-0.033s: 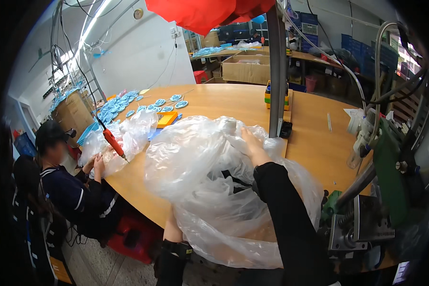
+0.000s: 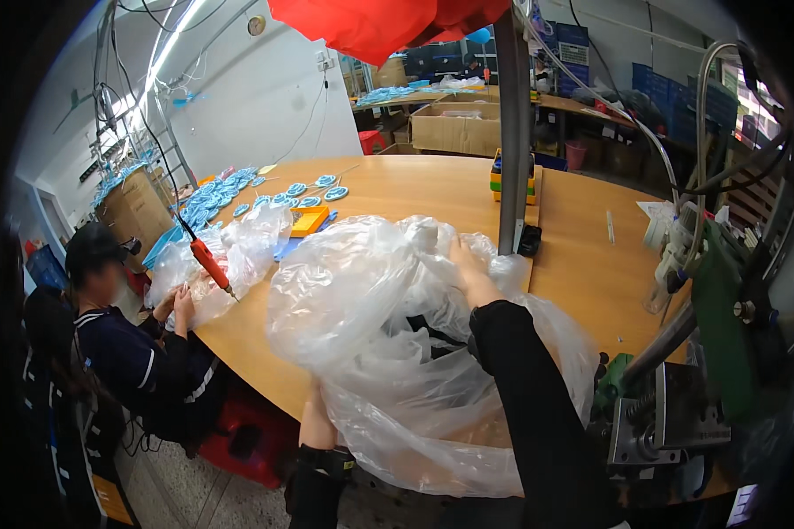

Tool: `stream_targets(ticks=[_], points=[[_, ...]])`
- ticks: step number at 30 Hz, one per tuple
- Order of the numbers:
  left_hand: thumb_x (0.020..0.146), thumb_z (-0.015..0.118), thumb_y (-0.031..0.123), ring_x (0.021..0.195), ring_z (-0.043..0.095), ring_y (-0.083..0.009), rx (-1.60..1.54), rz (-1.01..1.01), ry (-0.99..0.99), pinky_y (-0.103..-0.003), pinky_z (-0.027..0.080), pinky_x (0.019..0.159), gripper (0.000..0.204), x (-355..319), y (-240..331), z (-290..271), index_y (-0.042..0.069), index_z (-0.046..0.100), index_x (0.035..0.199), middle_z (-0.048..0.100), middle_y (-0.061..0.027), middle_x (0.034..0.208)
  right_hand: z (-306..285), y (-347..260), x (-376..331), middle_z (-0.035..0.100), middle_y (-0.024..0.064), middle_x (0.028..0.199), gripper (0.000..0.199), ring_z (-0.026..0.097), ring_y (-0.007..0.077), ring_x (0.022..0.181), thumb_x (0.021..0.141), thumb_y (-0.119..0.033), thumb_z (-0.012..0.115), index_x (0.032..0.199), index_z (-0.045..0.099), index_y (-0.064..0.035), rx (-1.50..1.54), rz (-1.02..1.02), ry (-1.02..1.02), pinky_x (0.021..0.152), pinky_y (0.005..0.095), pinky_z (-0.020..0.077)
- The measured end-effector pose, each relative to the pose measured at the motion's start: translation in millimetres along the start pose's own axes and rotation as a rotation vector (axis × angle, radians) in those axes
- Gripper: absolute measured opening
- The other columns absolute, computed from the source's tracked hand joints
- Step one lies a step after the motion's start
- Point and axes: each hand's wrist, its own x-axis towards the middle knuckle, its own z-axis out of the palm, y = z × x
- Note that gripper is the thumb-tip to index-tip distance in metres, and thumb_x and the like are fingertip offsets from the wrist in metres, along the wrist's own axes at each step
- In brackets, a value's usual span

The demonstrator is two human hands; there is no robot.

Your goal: The person repeatedly picks small black circular objects from a plastic bag and places them into a green machine. They operate a lever to process each object individually and then remove the finished items, placing them into a blue bin.

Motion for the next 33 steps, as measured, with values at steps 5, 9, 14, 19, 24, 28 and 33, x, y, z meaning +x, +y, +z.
stream_targets(ticks=[5,9,14,19,24,28,33], points=[[0.086,0.047,0.022,0.123,0.034,-0.0251,0.364,1.142,0.746,-0.035,0.029,0.103,0.042,-34,75,40,0.0,0.043,0.121,0.045,-0.0134,0.123,-9,-39,-8,0.032,0.0175,0.141,0.08,0.045,0.0334,0.12,0.078,-0.035,0.063,0.138,0.022,-0.0004,-0.221,-0.054,-0.011,0.095,0.0413,0.0409],[0.077,0.059,0.038,0.128,0.027,-0.0382,1.422,1.782,-0.097,-0.067,0.01,0.101,0.05,-88,76,100,0.021,0.051,0.124,0.037,-0.0122,0.136,17,-10,27,0.033,0.0166,0.14,0.078,0.048,0.0341,0.116,0.075,-0.032,0.067,0.135,0.029,-0.0004,-0.204,-0.095,-0.044,0.095,0.041,0.0412],[0.066,0.065,0.059,0.134,0.012,-0.0445,1.828,1.101,-0.153,-0.074,0.005,0.094,0.075,9,77,148,0.028,0.046,0.131,0.018,-0.0071,0.149,-5,-51,-11,0.035,0.0123,0.14,0.069,0.036,0.0319,0.127,0.073,-0.034,0.068,0.13,0.042,-0.0072,-0.49,-0.245,0.029,0.101,0.0486,0.0313],[0.07,0.064,0.056,0.111,0.052,-0.0347,1.569,0.4,-0.19,-0.042,0.038,0.095,0.075,151,65,73,0.009,0.05,0.127,0.054,-0.0191,0.122,-33,-68,-89,0.035,0.0093,0.141,0.062,0.026,0.0312,0.132,0.073,-0.037,0.067,0.127,0.048,-0.0164,-0.509,-0.416,0.244,0.103,0.0547,0.0243],[0.083,0.058,0.038,0.096,0.059,-0.0216,0.957,-0.013,-0.406,-0.029,0.044,0.084,0.054,153,45,95,-0.004,0.055,0.116,0.063,-0.0122,0.105,7,73,-90,0.041,0.0143,0.135,0.04,0.047,0.0358,0.114,0.077,-0.02,0.057,0.117,0.055,-0.0135,-0.193,-0.064,-0.085,0.094,0.0448,0.0396],[0.088,0.052,0.029,0.1,0.057,-0.0204,0.468,-0.195,-0.147,-0.029,0.043,0.085,0.042,159,42,45,-0.003,0.056,0.115,0.062,-0.0108,0.107,51,90,-78,0.059,0.016,0.113,0.032,0.056,0.0332,0.1,0.079,-0.012,0.05,0.11,0.058,-0.0065,0.039,0.017,-0.03,0.088,0.0381,0.0444],[0.085,0.055,0.023,0.109,0.051,-0.0221,0.374,0.163,-0.28,-0.032,0.039,0.09,0.041,72,22,88,0.0,0.051,0.119,0.056,-0.0127,0.117,65,118,-73,0.064,0.0115,0.097,0.024,0.061,0.0224,0.086,0.081,-0.01,0.049,0.099,0.061,0.0014,1.448,0.543,-0.108,0.075,0.0315,0.0472]])
